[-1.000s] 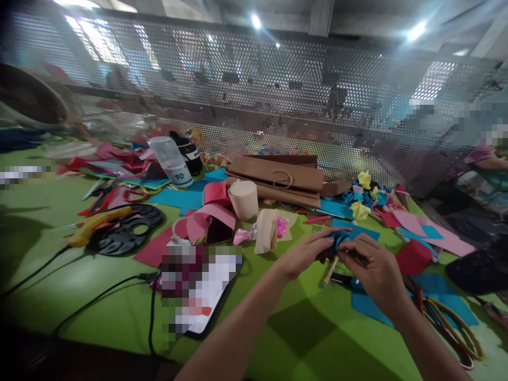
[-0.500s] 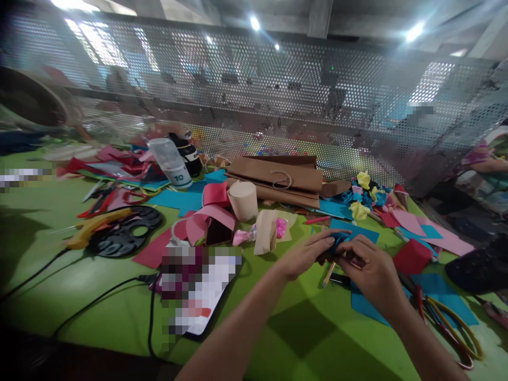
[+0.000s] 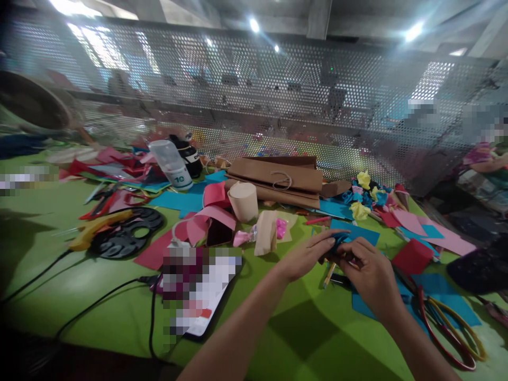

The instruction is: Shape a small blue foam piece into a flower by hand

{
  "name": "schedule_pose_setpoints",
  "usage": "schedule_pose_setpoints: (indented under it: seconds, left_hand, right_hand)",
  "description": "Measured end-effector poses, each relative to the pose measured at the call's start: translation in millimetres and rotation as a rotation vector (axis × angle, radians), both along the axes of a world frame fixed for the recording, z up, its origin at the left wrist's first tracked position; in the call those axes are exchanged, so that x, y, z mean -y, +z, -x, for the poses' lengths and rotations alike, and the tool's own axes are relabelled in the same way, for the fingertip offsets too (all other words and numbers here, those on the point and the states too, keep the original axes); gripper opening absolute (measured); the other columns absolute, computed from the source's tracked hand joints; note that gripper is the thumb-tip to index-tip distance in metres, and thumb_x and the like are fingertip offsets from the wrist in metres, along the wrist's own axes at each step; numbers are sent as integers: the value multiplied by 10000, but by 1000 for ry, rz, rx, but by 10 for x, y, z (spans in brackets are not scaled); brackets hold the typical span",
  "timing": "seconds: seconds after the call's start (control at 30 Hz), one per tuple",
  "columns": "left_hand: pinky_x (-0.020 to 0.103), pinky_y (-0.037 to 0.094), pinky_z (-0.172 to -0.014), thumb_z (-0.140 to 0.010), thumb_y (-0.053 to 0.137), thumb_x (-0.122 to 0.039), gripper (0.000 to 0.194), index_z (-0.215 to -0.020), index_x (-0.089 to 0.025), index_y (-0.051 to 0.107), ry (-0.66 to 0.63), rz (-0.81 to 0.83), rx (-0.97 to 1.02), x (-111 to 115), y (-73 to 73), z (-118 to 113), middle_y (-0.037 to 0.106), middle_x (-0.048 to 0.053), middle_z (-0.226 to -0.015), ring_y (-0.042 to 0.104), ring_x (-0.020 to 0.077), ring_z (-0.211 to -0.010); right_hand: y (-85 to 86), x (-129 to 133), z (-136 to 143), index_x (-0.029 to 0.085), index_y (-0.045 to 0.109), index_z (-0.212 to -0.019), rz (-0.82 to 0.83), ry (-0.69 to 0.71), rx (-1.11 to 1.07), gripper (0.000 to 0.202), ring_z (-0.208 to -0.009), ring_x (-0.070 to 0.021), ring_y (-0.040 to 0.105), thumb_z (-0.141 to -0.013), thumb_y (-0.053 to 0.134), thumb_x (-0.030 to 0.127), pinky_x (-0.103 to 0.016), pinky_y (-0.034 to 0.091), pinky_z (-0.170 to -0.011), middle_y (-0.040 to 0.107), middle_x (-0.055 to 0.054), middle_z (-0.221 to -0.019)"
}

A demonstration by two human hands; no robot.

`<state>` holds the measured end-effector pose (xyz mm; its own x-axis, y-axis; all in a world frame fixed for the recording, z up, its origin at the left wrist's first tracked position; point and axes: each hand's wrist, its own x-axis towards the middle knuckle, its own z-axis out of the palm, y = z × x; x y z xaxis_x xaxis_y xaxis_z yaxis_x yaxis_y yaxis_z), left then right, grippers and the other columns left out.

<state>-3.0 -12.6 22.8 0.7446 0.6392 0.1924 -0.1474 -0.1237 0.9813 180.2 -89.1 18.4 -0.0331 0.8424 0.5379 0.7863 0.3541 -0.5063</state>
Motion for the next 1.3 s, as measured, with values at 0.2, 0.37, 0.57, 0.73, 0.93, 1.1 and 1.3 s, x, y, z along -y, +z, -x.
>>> schedule_pose_setpoints:
  seconds: [0.2,0.37,0.57,0.73,0.93,1.1,1.3]
  left_hand:
    - [378,366,-1223,-1037,452,-397,492,-1461,-193,597,1,-2,24,-6,-26,-10,576,85,-1539,518,246,-1413]
    - [407,393,-1193,-1041,449,-368,468,-1452,-212,608,2,40,4,8,-9,-13,617,84,-1482,551,256,-1355]
    - [414,406,-1172,-1048,439,-364,465,-1465,-231,595,-6,24,-10,8,0,-4,599,74,-1503,529,264,-1365]
    - [402,398,-1183,-1050,437,-370,467,-1470,-238,590,-6,15,-19,-3,-10,-11,585,66,-1519,524,257,-1380]
    - [407,403,-1185,-1042,437,-399,466,-1449,-248,606,-15,-6,-12,-8,-27,-33,593,62,-1510,535,261,-1379]
    - [395,386,-1202,-1048,428,-399,484,-1471,-221,581,-15,-32,4,-19,-61,-37,594,78,-1512,542,247,-1381]
    - [397,380,-1209,-1046,440,-394,464,-1453,-235,598,-5,-18,13,-22,-75,-39,603,65,-1505,544,247,-1381]
  right_hand:
    - [-5,3,-30,255,726,-883,10,20,22,81,-764,-206,655,-933,666,275,-308,502,-678,672,-31,-869]
    - [2,-3,-35,253,710,-848,22,22,45,113,-770,-210,652,-944,662,289,-313,503,-686,660,-29,-855]
    - [-15,-1,-30,265,728,-880,9,29,34,82,-780,-210,657,-936,668,261,-313,508,-699,668,-26,-871]
    - [-58,-6,-60,273,737,-925,-4,43,69,90,-799,-210,664,-935,661,227,-315,515,-720,662,-27,-895]
    - [-109,-30,-85,258,705,-905,28,54,36,58,-818,-209,658,-915,684,205,-311,513,-714,651,-24,-898]
    - [-129,-28,-54,247,693,-865,16,45,-29,61,-767,-202,623,-925,695,238,-317,501,-695,622,-19,-849]
    - [-113,-27,-33,248,691,-841,12,29,-46,70,-747,-203,618,-909,697,239,-313,489,-653,623,-22,-835]
